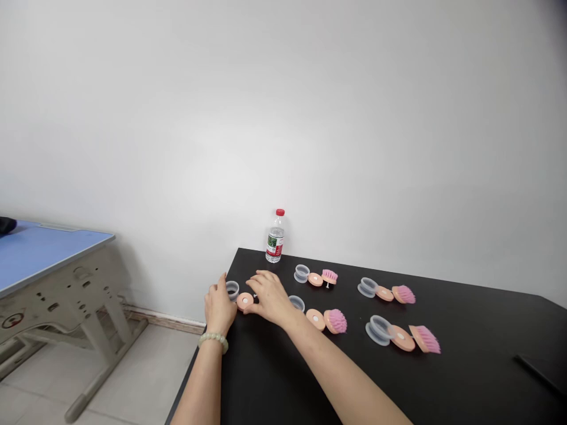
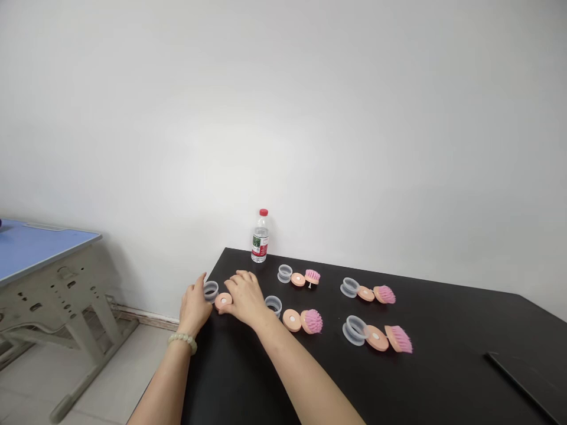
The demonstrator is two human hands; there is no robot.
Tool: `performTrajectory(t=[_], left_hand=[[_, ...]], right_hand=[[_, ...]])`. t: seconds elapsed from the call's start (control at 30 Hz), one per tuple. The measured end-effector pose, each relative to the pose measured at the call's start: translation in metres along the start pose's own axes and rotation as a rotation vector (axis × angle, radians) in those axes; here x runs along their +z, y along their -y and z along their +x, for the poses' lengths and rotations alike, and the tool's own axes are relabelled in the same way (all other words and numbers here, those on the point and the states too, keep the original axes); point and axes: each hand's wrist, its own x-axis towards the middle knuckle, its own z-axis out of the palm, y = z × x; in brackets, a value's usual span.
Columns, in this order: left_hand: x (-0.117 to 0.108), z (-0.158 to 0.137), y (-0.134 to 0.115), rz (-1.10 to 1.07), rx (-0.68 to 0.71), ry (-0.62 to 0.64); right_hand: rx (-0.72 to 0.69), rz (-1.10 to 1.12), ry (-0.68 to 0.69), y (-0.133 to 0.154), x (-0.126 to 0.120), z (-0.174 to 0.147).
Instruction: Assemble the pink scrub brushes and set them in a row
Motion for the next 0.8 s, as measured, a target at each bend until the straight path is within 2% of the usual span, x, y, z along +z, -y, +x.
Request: performTrajectory(t=[0.23, 0.43, 0.6, 0.8], left_hand=[[0.001, -0.004, 0.003, -0.002, 0.081, 0.088], [0.006, -0.004, 0.002, 0.027, 0.111, 0.104], [0.004, -0.004, -0.003, 0.058, 0.128, 0.102], [0.005, -0.003, -0.005, 0.090, 0.134, 0.085]], right_hand=[[0.085, 0.118, -0.077, -0.020, -0.037, -0.048], [0.141, 0.152, -0.026, -0.018, -0.037, -0.072], [0.177, 0.114, 0.056, -0.006, -0.026, -0.062], [0.221, 0.007, 0.151, -0.008, -0.016, -0.024]])
